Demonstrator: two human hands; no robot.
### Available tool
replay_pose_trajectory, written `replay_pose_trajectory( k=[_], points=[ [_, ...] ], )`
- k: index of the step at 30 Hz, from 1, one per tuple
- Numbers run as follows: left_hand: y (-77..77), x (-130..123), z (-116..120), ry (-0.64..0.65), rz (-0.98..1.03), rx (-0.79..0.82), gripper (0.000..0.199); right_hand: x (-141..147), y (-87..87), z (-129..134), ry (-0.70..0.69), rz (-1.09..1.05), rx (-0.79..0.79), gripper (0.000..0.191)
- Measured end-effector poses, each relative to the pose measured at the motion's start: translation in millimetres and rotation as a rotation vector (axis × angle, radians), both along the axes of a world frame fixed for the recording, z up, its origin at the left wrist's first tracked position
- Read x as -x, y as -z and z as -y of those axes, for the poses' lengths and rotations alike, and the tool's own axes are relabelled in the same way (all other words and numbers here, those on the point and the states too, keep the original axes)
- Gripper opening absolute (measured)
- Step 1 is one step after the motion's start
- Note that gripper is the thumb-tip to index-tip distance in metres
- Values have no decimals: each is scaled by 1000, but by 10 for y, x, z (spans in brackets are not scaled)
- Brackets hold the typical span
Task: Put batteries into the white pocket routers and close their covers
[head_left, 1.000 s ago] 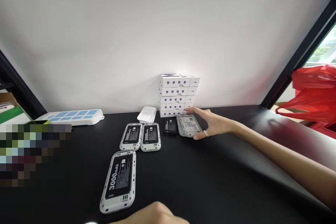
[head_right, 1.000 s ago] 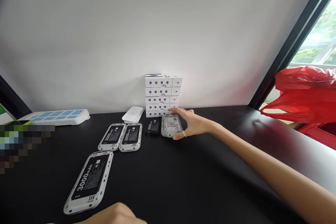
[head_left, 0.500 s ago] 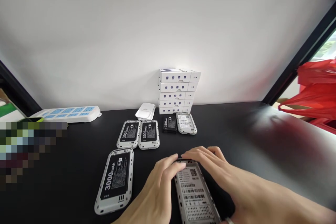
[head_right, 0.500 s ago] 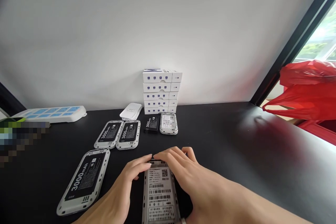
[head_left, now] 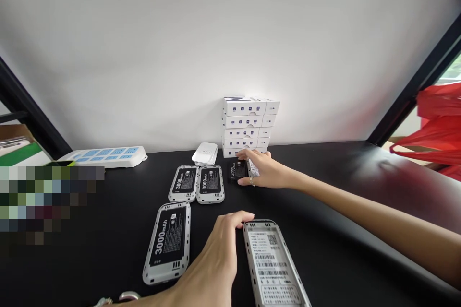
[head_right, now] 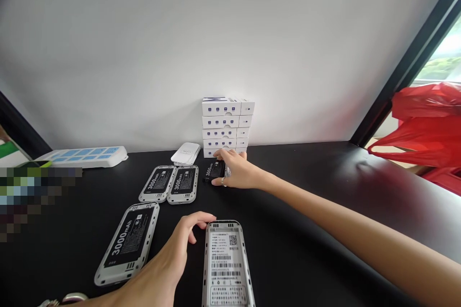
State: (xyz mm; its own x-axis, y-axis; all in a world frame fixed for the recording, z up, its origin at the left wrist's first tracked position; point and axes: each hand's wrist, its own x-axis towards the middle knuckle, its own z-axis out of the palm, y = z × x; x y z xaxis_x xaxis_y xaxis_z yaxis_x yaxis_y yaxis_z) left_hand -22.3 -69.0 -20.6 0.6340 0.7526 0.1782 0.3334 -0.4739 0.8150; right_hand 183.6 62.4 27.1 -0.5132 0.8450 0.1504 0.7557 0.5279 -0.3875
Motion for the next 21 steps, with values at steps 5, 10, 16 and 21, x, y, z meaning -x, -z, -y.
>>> replay_pose_trajectory(
  k=[5,10,16,21],
  points=[
    [100,5,-21,-14,61,-40,103,-112,-28,336,63,-120,-84,59],
    [112,6,-21,-44,109,-57,103,-296,-16,959,68,-170,-22,62],
    [19,8,18,-98,78,-3,102,-291,-72,1258,-55,-122,299,69],
    [-10,9,50,-111,63,-13,105,-251,-141,1281,-80,-171,475,69]
  ],
)
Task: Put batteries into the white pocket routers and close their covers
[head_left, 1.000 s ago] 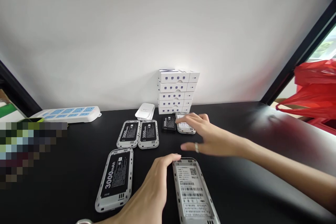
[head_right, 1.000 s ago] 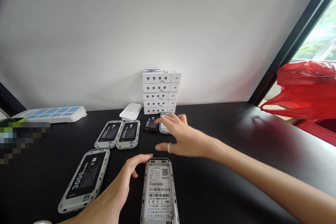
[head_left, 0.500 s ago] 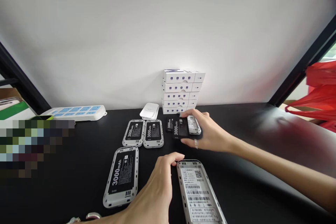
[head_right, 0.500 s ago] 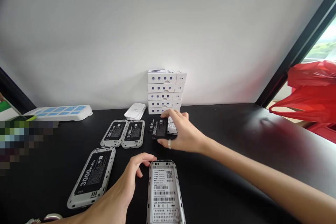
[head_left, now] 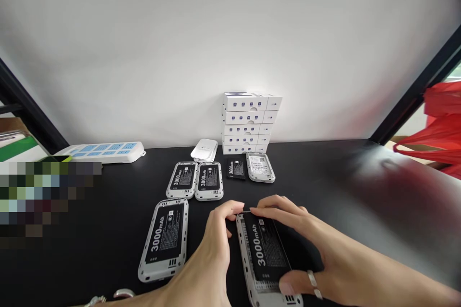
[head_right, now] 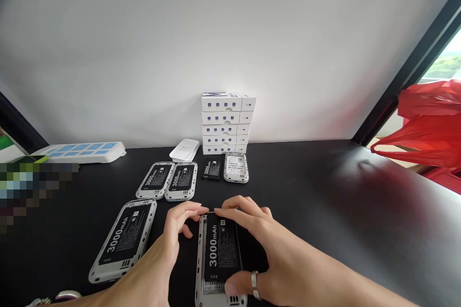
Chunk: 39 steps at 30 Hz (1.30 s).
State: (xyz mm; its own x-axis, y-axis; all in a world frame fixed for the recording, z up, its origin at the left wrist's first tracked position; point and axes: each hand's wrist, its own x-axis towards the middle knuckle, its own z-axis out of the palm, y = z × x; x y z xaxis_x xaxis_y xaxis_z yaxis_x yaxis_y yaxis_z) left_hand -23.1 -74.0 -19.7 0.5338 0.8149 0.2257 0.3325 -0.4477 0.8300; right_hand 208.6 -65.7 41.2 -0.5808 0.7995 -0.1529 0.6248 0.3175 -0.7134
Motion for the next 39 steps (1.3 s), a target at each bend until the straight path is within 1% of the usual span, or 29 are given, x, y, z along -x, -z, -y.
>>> replay_pose_trajectory(
  k=[3,7,11,14,18,21,23,26,29,30,32,34,36,38,39],
  points=[
    [-34,-1,12,-21,-45,25,104,28,-3,6,19,-33,73,69],
    [-52,5,8,-35,-81,32,102,85,-2,5,44,-58,104,65],
    [-8,25,-13,1,-89,-20,103,107,16,13,40,-72,124,66],
    [34,38,-34,35,-92,-68,104,104,19,23,62,-76,143,65],
    [64,42,-53,43,-90,-97,102,115,-19,28,110,-59,178,69],
    [70,40,-55,37,-86,-101,102,127,-17,30,166,-61,157,69],
    [78,38,-52,36,-88,-101,103,124,22,22,173,-67,126,67],
    [108,38,-50,54,-64,-123,106,102,92,-2,144,-82,79,66],
    [138,40,-54,68,-40,-140,107,74,99,-5,102,-67,-1,62],
    [139,39,-55,65,-36,-139,107,67,84,5,74,-51,-28,64],
    [121,34,-51,66,-32,-137,106,60,43,39,-3,-7,-66,74],
    [78,23,-37,55,-54,-129,101,61,10,76,-78,34,-101,85],
    [26,13,-6,30,-79,-146,93,62,1,93,-107,66,-134,90],
    [-20,15,48,-10,-74,-217,82,64,16,84,-112,79,-142,92],
    [-39,23,84,-9,-69,-259,75,68,30,71,-118,79,-140,91]
  ],
)
